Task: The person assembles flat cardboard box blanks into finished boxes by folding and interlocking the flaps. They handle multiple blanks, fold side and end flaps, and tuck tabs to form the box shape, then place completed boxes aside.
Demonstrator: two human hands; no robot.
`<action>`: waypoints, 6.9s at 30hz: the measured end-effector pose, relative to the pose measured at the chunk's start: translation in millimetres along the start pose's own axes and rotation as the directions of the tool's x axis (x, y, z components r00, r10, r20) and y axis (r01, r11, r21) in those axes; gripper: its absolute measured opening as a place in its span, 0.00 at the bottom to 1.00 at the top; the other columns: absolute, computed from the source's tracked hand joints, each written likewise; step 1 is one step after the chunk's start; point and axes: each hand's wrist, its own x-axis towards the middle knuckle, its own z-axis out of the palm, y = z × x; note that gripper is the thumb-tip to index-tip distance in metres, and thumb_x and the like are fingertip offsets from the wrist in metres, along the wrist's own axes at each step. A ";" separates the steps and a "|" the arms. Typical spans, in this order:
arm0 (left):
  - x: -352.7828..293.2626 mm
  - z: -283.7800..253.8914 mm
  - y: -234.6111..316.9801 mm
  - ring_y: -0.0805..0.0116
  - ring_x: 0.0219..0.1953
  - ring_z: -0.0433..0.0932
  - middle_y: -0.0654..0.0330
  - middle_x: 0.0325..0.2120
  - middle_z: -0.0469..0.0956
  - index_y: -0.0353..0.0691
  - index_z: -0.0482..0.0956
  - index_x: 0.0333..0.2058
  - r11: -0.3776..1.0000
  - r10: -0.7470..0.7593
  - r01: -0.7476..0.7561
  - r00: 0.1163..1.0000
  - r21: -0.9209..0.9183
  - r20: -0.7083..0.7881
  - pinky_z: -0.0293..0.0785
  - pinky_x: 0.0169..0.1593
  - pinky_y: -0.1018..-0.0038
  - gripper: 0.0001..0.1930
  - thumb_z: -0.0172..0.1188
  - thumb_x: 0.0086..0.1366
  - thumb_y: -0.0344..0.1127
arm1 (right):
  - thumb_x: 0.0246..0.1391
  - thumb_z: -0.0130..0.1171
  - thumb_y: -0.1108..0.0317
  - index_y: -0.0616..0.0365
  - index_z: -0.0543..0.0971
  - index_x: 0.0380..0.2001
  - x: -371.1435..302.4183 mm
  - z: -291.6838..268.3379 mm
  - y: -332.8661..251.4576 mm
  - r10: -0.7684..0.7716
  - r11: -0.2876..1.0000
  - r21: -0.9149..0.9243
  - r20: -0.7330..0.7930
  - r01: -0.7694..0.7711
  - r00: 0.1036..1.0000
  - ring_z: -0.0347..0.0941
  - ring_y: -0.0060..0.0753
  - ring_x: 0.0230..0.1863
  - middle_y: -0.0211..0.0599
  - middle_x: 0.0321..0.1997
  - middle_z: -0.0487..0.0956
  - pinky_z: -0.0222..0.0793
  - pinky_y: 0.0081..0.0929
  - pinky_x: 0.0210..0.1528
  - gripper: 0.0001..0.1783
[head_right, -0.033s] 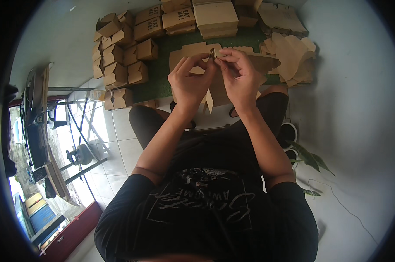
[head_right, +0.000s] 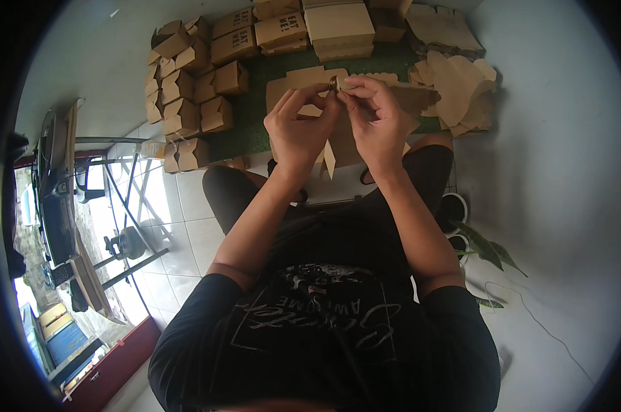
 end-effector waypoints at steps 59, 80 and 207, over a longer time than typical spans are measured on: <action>-9.2 -1.9 0.2 0.66 0.43 0.94 0.56 0.38 0.91 0.37 0.94 0.47 0.970 -0.218 0.223 0.974 -0.094 0.066 0.89 0.42 0.71 0.08 0.75 0.72 0.32 | 0.71 0.69 0.83 0.64 0.80 0.62 2.8 -0.4 6.4 0.095 0.994 0.055 0.007 -0.096 0.995 0.91 0.29 0.54 0.44 0.52 0.90 0.87 0.25 0.57 0.20; -9.2 -2.9 2.8 0.68 0.43 0.94 0.56 0.41 0.93 0.37 0.93 0.48 0.961 -0.242 0.250 0.967 -0.117 0.077 0.92 0.45 0.70 0.08 0.76 0.73 0.30 | 0.72 0.70 0.80 0.64 0.81 0.63 3.6 0.6 5.1 0.036 0.999 0.020 0.028 -0.036 0.999 0.90 0.27 0.53 0.41 0.53 0.90 0.86 0.24 0.54 0.19; 11.4 -10.6 -1.5 0.57 0.40 0.95 0.54 0.38 0.93 0.38 0.94 0.47 0.982 0.157 -0.144 0.981 -0.120 0.114 0.90 0.44 0.67 0.12 0.77 0.65 0.24 | 0.60 0.77 0.75 0.55 0.92 0.46 56.3 -38.1 -72.3 -0.268 0.705 -0.528 0.421 0.474 0.867 0.87 0.38 0.35 0.32 0.42 0.87 0.85 0.34 0.40 0.11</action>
